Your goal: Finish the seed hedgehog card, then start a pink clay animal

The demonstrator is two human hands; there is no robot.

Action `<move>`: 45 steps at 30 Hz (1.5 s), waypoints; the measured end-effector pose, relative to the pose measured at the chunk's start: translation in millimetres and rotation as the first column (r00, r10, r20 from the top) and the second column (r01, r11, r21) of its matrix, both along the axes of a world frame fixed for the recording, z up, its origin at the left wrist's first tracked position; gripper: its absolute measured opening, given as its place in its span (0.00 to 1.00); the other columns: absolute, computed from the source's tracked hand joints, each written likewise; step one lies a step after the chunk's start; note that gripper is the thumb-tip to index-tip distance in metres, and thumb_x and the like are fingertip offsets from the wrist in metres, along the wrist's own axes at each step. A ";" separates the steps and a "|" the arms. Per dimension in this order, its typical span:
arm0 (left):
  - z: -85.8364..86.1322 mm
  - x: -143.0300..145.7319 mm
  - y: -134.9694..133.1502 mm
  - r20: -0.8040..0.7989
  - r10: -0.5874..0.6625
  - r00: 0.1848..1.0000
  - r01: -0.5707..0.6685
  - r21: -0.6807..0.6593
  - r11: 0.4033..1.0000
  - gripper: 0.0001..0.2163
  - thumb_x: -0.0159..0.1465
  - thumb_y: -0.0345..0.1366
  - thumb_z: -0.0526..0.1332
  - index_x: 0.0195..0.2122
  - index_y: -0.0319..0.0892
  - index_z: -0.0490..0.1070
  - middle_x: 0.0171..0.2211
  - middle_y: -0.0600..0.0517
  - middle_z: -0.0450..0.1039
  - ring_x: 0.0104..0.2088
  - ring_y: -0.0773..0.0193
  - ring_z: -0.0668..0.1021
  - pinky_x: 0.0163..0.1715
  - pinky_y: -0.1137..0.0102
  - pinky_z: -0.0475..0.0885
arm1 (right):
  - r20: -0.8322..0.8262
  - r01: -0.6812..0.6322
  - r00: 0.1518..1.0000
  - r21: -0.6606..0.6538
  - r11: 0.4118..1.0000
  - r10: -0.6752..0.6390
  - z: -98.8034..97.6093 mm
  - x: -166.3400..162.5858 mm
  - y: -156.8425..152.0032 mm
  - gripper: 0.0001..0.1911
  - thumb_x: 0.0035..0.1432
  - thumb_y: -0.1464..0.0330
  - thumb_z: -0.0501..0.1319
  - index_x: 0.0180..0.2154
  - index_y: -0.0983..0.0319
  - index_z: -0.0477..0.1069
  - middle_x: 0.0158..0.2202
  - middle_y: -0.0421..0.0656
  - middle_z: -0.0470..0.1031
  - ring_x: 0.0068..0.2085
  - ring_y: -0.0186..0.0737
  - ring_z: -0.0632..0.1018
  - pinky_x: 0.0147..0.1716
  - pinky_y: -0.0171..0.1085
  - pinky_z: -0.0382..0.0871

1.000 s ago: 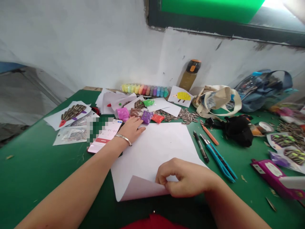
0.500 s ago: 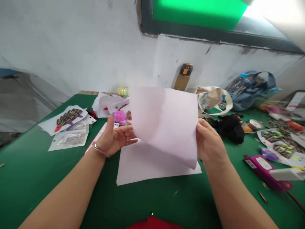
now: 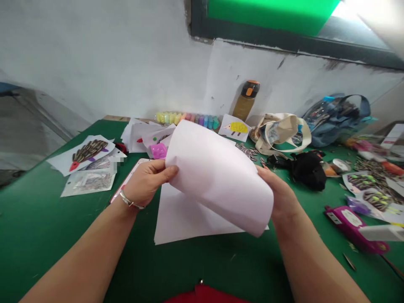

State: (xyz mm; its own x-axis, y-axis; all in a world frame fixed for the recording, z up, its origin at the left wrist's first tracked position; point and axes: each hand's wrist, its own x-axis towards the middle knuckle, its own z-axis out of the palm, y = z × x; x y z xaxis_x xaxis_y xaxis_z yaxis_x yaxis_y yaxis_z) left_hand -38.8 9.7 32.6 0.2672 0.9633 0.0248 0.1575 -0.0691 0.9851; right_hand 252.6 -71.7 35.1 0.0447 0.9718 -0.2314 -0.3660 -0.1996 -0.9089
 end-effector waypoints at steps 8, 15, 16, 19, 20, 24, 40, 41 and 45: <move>-17.6 7.1 6.9 0.071 0.002 0.997 0.020 -0.309 0.951 0.15 0.47 0.46 0.72 0.21 0.39 0.72 0.17 0.56 0.69 0.17 0.70 0.68 0.15 0.76 0.61 | 0.176 0.148 0.975 -0.039 0.988 -0.139 -36.7 2.6 25.0 0.08 0.44 0.66 0.69 0.26 0.61 0.71 0.20 0.34 0.69 0.20 0.28 0.65 0.18 0.29 0.56; -22.4 12.3 8.4 0.212 0.065 0.975 0.046 -0.479 0.877 0.14 0.47 0.42 0.73 0.25 0.38 0.74 0.22 0.52 0.76 0.20 0.66 0.75 0.19 0.74 0.69 | -0.008 -0.052 0.999 -0.064 0.997 0.052 -35.3 1.9 23.5 0.17 0.47 0.66 0.71 0.41 0.58 0.74 0.34 0.41 0.80 0.28 0.38 0.78 0.29 0.38 0.72; -21.7 12.6 8.1 0.234 0.063 0.970 0.062 -0.492 0.868 0.13 0.47 0.41 0.73 0.25 0.38 0.74 0.23 0.51 0.77 0.21 0.65 0.76 0.20 0.73 0.71 | -0.013 -0.061 0.998 -0.056 0.997 0.061 -34.8 2.0 23.1 0.18 0.46 0.67 0.71 0.41 0.58 0.74 0.35 0.42 0.80 0.29 0.39 0.79 0.30 0.38 0.73; -21.2 13.6 7.8 0.287 0.064 0.956 0.102 -0.530 0.842 0.14 0.45 0.37 0.75 0.29 0.36 0.76 0.25 0.48 0.79 0.25 0.61 0.79 0.25 0.70 0.75 | -0.024 -0.086 0.996 -0.038 0.996 0.085 -35.9 2.9 22.9 0.18 0.47 0.68 0.71 0.42 0.58 0.74 0.36 0.42 0.81 0.30 0.40 0.80 0.31 0.39 0.73; -21.8 13.8 8.0 0.289 0.067 0.955 0.101 -0.530 0.842 0.15 0.44 0.37 0.76 0.30 0.36 0.77 0.26 0.47 0.79 0.25 0.60 0.79 0.25 0.69 0.76 | -0.029 -0.092 0.995 -0.039 0.995 0.091 -36.9 3.3 23.1 0.18 0.47 0.68 0.71 0.42 0.58 0.74 0.37 0.42 0.81 0.30 0.40 0.80 0.32 0.39 0.73; -27.8 12.4 11.1 0.229 0.084 0.970 0.031 -0.457 0.889 0.17 0.42 0.40 0.76 0.30 0.37 0.78 0.26 0.48 0.79 0.23 0.62 0.78 0.23 0.71 0.74 | -0.030 -0.137 0.990 -0.064 0.988 0.136 -41.6 4.7 24.7 0.15 0.49 0.65 0.70 0.40 0.60 0.75 0.35 0.43 0.81 0.29 0.39 0.79 0.29 0.37 0.72; -26.4 7.7 13.7 0.187 0.056 0.981 0.001 -0.296 0.955 0.14 0.48 0.44 0.74 0.27 0.40 0.78 0.24 0.52 0.77 0.21 0.66 0.75 0.20 0.74 0.70 | -0.066 -0.100 0.992 0.056 0.993 0.104 -42.0 6.7 25.4 0.16 0.51 0.67 0.69 0.44 0.57 0.77 0.40 0.42 0.81 0.34 0.37 0.80 0.33 0.35 0.72; -26.0 7.2 14.0 0.212 0.045 0.976 0.023 -0.307 0.952 0.14 0.47 0.44 0.74 0.28 0.40 0.78 0.25 0.52 0.78 0.22 0.65 0.76 0.21 0.73 0.71 | -0.058 -0.093 0.994 0.072 0.993 0.097 -42.8 7.2 25.6 0.16 0.51 0.67 0.69 0.44 0.56 0.77 0.40 0.42 0.81 0.35 0.38 0.80 0.34 0.35 0.73; -27.7 6.1 14.7 0.202 -0.032 0.979 0.103 -0.349 0.931 0.16 0.44 0.43 0.75 0.31 0.40 0.80 0.29 0.49 0.80 0.27 0.61 0.78 0.26 0.70 0.74 | 0.008 -0.037 0.999 0.090 0.995 0.036 -43.9 9.0 26.5 0.16 0.50 0.67 0.69 0.44 0.55 0.77 0.39 0.41 0.81 0.34 0.39 0.80 0.33 0.36 0.72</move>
